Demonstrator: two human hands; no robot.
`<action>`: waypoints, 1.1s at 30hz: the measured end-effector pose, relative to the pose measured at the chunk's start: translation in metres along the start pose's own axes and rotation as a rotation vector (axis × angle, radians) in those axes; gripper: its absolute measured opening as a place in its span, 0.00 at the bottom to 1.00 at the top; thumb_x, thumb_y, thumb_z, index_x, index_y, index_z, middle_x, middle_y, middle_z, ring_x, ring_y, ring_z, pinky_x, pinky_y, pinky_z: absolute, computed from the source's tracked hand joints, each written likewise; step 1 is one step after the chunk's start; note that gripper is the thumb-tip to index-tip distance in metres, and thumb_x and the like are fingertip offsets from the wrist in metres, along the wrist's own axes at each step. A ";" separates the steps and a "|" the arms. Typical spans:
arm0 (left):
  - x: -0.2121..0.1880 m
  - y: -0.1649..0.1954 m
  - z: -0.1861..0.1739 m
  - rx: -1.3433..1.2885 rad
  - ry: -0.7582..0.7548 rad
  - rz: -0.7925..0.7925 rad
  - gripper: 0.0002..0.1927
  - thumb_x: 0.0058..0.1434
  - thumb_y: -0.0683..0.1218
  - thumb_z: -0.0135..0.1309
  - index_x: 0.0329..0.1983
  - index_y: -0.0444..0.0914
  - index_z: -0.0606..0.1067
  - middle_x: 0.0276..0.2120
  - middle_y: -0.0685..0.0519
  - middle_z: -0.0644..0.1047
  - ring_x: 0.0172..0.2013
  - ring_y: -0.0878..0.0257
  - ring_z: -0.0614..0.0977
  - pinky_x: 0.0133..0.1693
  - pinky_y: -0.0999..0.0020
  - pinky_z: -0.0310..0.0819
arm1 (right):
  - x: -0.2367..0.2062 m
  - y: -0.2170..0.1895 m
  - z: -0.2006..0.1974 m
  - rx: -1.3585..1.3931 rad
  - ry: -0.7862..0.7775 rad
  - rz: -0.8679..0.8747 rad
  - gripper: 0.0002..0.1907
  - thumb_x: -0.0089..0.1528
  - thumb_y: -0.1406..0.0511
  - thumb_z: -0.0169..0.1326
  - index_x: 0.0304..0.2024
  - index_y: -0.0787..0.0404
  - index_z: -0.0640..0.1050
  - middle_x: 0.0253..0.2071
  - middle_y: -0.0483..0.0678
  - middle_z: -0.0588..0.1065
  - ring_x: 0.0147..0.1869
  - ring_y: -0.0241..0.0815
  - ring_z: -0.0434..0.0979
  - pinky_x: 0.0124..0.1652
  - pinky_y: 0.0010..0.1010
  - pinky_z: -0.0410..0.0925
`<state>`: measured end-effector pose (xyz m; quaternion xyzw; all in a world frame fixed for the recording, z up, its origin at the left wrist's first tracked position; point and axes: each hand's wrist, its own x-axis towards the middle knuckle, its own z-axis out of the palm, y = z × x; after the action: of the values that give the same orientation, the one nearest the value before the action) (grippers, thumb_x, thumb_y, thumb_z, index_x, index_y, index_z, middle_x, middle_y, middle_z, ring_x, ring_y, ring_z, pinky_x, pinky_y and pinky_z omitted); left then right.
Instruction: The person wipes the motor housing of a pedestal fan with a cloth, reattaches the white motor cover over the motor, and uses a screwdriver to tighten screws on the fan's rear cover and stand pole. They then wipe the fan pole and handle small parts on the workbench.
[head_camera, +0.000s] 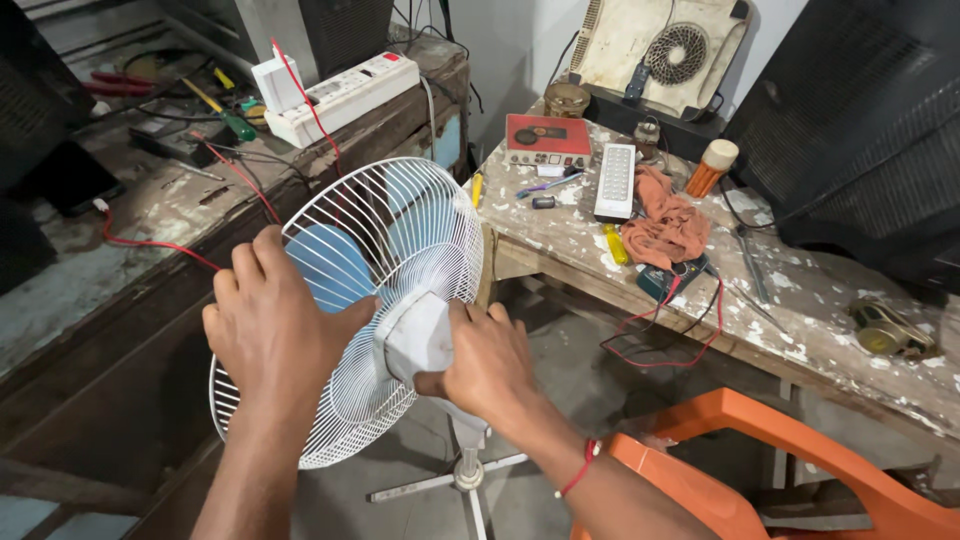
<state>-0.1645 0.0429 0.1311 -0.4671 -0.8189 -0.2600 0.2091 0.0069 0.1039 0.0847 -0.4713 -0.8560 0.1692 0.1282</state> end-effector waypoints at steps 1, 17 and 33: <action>0.001 -0.003 -0.001 -0.008 -0.008 0.002 0.53 0.32 0.60 0.77 0.59 0.33 0.70 0.46 0.46 0.76 0.45 0.47 0.78 0.42 0.51 0.72 | 0.004 0.000 0.000 -0.015 -0.026 0.003 0.48 0.40 0.53 0.73 0.57 0.67 0.71 0.53 0.55 0.76 0.59 0.57 0.71 0.54 0.53 0.65; 0.001 -0.025 -0.022 -0.167 -0.124 -0.041 0.50 0.37 0.56 0.76 0.61 0.34 0.67 0.49 0.47 0.75 0.52 0.50 0.77 0.42 0.54 0.76 | 0.040 -0.003 -0.001 -0.082 -0.175 -0.035 0.49 0.37 0.49 0.69 0.59 0.61 0.74 0.57 0.56 0.73 0.58 0.61 0.72 0.57 0.48 0.66; 0.001 -0.025 -0.018 -0.151 -0.106 -0.044 0.49 0.39 0.57 0.75 0.62 0.34 0.67 0.46 0.49 0.75 0.49 0.51 0.78 0.39 0.53 0.77 | 0.031 0.007 0.013 -0.020 -0.039 -0.307 0.37 0.49 0.46 0.66 0.60 0.44 0.75 0.64 0.53 0.71 0.61 0.60 0.74 0.55 0.48 0.68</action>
<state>-0.1847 0.0214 0.1400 -0.4766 -0.8169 -0.3002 0.1240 -0.0094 0.1317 0.0716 -0.3330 -0.9219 0.1482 0.1312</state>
